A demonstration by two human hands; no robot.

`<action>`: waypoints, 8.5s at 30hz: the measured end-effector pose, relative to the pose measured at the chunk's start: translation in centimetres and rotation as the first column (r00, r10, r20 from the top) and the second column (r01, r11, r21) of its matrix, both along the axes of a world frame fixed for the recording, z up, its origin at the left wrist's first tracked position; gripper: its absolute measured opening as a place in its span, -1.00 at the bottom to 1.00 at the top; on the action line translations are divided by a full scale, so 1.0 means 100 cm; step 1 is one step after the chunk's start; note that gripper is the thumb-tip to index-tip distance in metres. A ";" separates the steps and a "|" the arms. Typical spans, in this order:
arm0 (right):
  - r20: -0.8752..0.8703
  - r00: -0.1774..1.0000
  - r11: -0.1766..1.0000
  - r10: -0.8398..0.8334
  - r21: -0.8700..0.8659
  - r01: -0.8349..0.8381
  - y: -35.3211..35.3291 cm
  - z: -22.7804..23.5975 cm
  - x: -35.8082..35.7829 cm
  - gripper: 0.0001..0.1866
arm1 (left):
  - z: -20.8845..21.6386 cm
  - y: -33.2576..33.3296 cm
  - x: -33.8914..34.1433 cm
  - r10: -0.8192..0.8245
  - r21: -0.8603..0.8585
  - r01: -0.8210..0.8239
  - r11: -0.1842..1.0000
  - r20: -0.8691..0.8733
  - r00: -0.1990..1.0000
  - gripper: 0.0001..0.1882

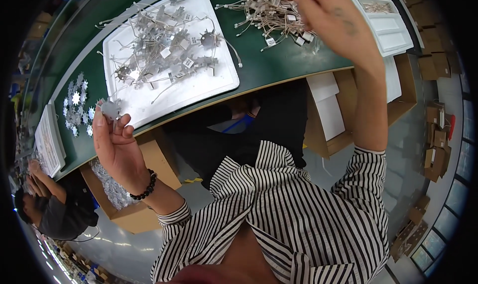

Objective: Sort and untangle small decorative electronic components on an assembly line.

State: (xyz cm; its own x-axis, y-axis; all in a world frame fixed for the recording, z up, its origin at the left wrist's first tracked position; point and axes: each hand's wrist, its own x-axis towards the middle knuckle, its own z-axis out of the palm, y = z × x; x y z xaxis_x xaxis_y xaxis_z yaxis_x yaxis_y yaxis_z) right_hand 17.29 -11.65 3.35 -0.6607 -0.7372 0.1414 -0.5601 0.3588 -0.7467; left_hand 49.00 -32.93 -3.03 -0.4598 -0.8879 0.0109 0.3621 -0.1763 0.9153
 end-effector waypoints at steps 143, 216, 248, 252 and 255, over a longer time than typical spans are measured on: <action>-0.389 0.900 0.789 0.196 -0.482 -0.380 -0.110 -0.039 0.134 -0.84 | 0.024 0.023 -0.058 0.029 0.041 -0.028 0.999 -0.011 1.000 -0.72; -0.112 0.992 0.985 0.060 -0.157 -0.078 -0.009 -0.056 0.034 -0.72 | -0.050 -0.123 0.051 0.673 -0.676 0.528 0.514 0.700 0.240 -0.54; 0.612 0.718 0.810 0.333 -0.575 0.114 -0.100 -0.025 0.052 -0.80 | 0.015 -0.012 -0.024 0.218 -0.255 -0.183 0.949 0.115 0.969 -0.67; 0.325 0.885 0.910 0.334 -0.354 -0.213 -0.091 -0.026 0.086 -0.78 | 0.015 0.004 -0.052 0.057 -0.137 -0.042 0.990 0.109 0.992 -0.67; 0.086 0.926 0.866 0.367 -0.395 -0.307 -0.097 -0.034 0.119 -0.83 | 0.019 0.011 -0.052 0.074 -0.197 -0.046 0.979 0.140 0.987 -0.66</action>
